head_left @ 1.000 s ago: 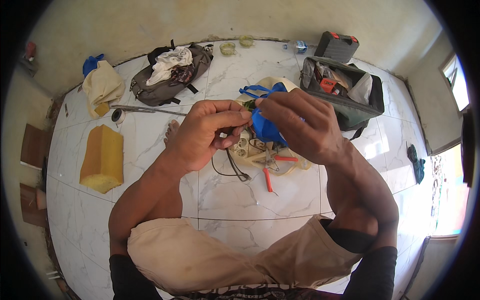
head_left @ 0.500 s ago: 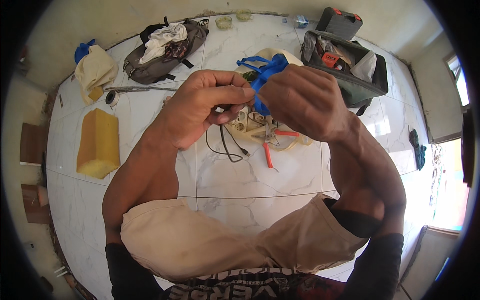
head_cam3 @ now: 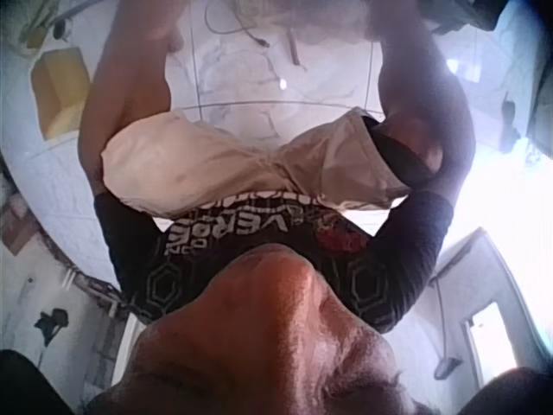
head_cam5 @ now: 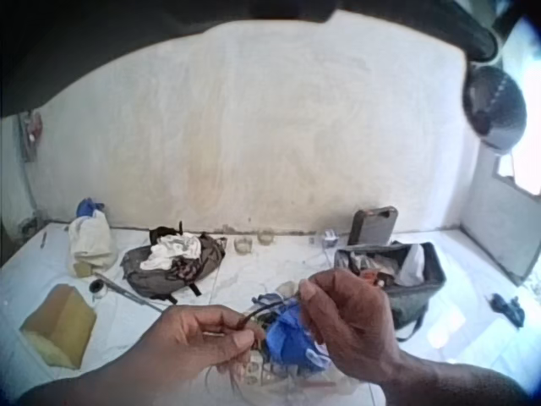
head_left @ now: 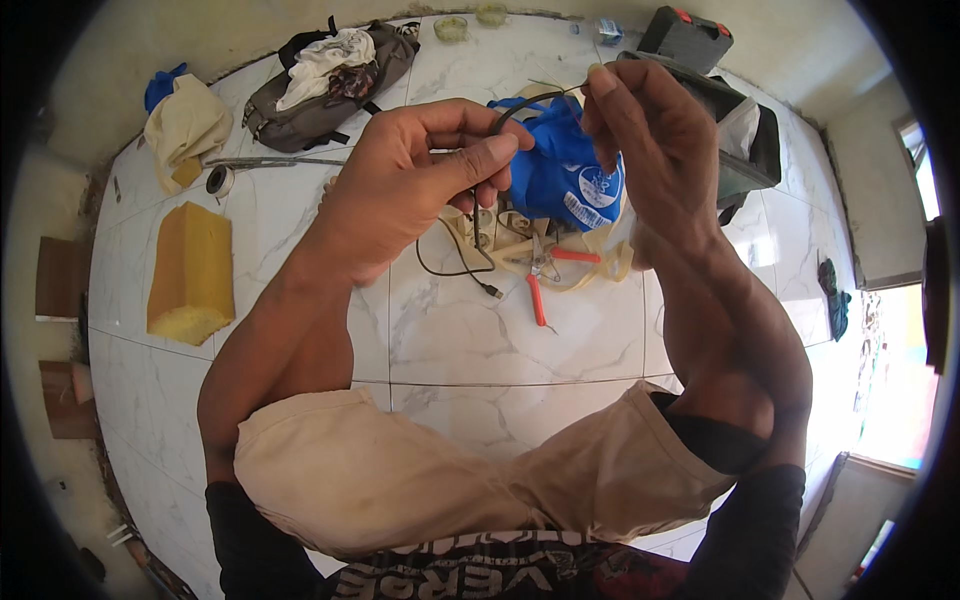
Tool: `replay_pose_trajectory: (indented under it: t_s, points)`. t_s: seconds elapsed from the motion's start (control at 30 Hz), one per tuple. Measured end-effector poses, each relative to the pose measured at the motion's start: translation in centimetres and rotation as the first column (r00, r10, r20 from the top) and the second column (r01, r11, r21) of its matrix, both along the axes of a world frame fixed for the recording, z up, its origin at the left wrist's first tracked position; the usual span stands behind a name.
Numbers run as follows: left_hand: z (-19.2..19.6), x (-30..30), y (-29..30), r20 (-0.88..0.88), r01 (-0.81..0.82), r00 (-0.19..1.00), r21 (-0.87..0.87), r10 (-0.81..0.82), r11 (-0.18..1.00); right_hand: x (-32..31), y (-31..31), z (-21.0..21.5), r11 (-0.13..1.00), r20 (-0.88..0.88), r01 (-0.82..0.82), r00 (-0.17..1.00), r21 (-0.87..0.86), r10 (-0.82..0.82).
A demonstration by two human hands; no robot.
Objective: The person sits on the floor and uses pliers to strip the insulation from a black electrical cord. They then twist the exposed wires and wrap the connection with blue electrical tape. Finally, they place the repaired cord into a plastic bag.
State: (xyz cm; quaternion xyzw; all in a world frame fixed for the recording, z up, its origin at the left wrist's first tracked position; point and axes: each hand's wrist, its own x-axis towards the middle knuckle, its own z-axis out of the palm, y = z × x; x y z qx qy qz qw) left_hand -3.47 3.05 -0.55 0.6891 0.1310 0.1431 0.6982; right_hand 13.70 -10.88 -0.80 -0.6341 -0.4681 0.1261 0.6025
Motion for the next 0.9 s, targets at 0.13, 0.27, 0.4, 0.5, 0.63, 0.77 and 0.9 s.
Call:
replay_pose_trajectory:
  t_s: [0.13,0.27,0.4,0.5,0.63,0.77,0.9]
  points:
    - [0.36,0.0,-0.16,-0.019,-0.053,0.998,0.022,0.053,0.998,-0.36,-0.02,0.36,0.999,-0.026,0.02,0.999,0.027,-0.019]
    - [0.47,-0.12,-0.06,-0.028,-0.079,0.996,0.016,0.08,0.997,-0.14,0.06,0.27,0.998,0.106,-0.034,0.994,0.051,0.028]
    - [0.42,-0.09,0.01,-0.015,-0.059,0.998,-0.016,0.059,0.998,-0.14,-0.19,0.42,0.993,-0.004,-0.116,0.993,-0.01,0.116]
    - [0.3,0.0,-0.01,-0.019,-0.052,0.998,-0.008,0.052,0.999,-0.1,-0.25,0.66,0.991,-0.046,-0.131,0.99,-0.036,0.13]
    - [0.28,-0.19,-0.02,-0.043,-0.042,0.998,-0.013,0.042,0.999,0.26,-0.15,0.25,0.98,-0.074,-0.171,0.984,-0.105,0.164]
    - [0.42,0.04,-0.11,-0.027,-0.035,0.999,-0.017,0.034,0.999,0.1,-0.06,-0.17,0.976,-0.047,-0.176,0.984,-0.125,0.171]
    - [0.38,0.16,-0.2,-0.028,-0.062,0.998,0.083,0.064,0.995,0.17,-0.21,-0.06,0.942,-0.12,-0.287,0.956,-0.174,0.269]
